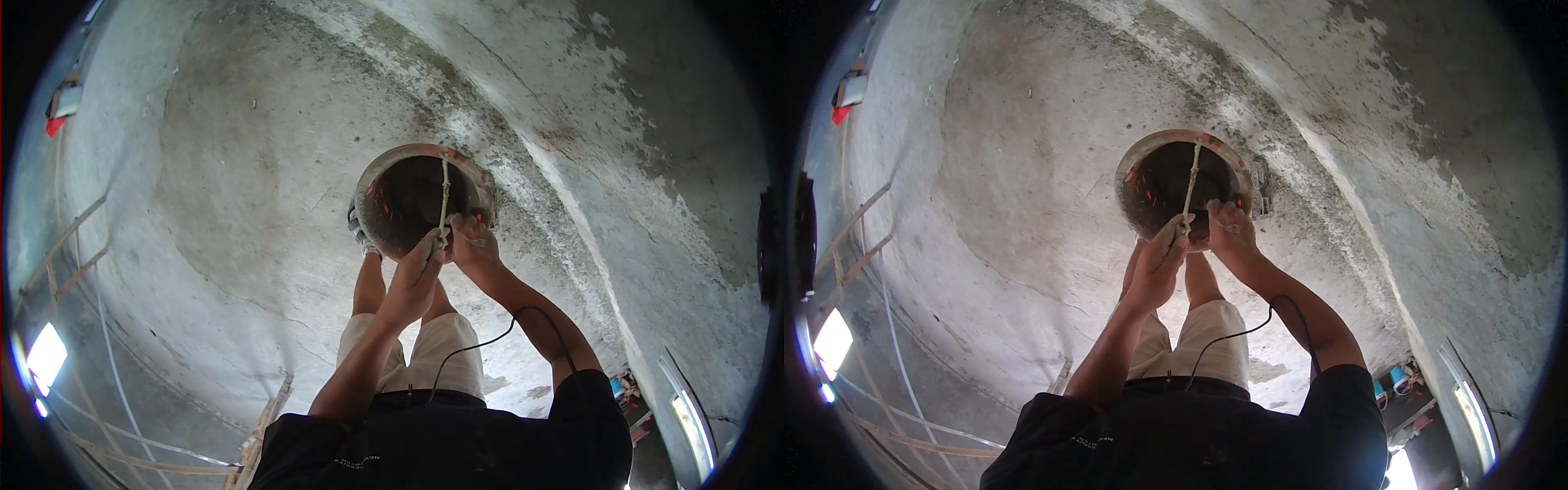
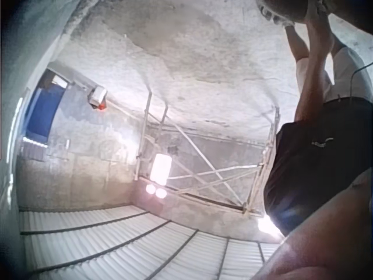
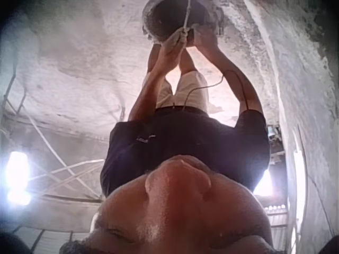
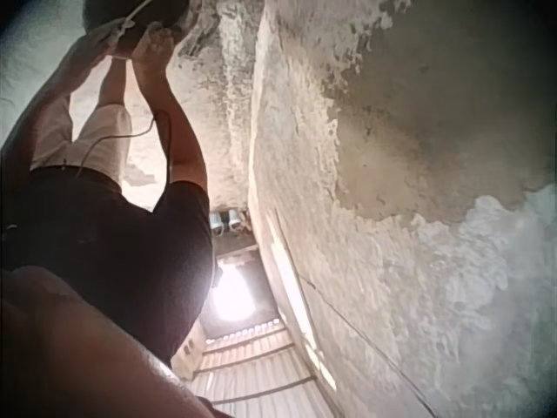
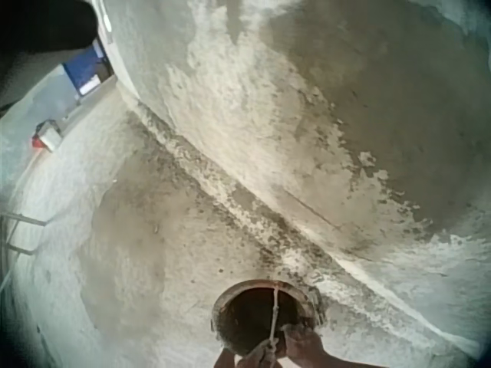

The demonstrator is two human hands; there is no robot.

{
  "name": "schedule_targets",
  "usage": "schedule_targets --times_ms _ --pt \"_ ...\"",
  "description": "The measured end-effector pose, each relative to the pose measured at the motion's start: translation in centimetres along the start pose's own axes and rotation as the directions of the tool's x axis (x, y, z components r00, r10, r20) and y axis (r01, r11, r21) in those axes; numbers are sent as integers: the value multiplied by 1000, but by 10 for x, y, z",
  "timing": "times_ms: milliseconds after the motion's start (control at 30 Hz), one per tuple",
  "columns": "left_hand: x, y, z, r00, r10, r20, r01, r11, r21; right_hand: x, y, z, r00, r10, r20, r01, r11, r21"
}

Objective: The person scoops mortar from a bucket using a trowel, applies it onto the wall, and smooths the surface with trowels.

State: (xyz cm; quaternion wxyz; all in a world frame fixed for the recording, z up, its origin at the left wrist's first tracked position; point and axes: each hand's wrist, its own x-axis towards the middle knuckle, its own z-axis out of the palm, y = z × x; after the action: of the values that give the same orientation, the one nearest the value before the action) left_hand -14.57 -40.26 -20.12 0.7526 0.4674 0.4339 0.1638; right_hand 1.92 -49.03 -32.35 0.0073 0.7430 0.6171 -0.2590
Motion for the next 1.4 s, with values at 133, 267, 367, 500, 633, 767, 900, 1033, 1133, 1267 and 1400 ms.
schedule_targets --times_ms 133,267,367,500,633,767,900,1033,1133,1267,1400 --pt "-4 -6 -2 999 36 15 -33 985 -171 -9 -11 -3 988 18 155 -50 978 204" --pt "-18 -9 -12 992 -18 128 34 992 -125 -15 -30 -2 977 -29 210 -35 955 294" --pt "-33 -8 -22 982 -51 179 66 995 -76 -25 -58 -8 958 -127 257 33 939 341" --pt "-55 -2 -38 986 -57 159 82 984 -155 -49 -100 -23 966 43 255 -121 946 300" --pt "-66 8 -39 965 -212 157 251 920 -301 -51 -111 -27 970 234 59 -242 952 190" --pt "-55 6 -24 964 -198 178 225 963 -148 -53 -97 -9 971 222 -93 -202 961 190" --pt "-46 -5 4 990 -50 133 73 982 -171 -71 -85 10 971 230 68 -239 943 232" --pt "-48 2 16 961 -196 196 228 961 -157 -90 -79 14 870 282 404 -409 871 273" --pt "-52 9 37 928 -300 220 326 941 -94 -104 -72 10 944 203 260 -303 848 435" --pt "-55 6 64 934 -247 259 288 948 -134 -112 -57 8 948 154 280 -299 734 609" --pt "-56 4 85 918 -311 247 350 927 -134 -107 -38 12 944 150 294 -313 685 657"
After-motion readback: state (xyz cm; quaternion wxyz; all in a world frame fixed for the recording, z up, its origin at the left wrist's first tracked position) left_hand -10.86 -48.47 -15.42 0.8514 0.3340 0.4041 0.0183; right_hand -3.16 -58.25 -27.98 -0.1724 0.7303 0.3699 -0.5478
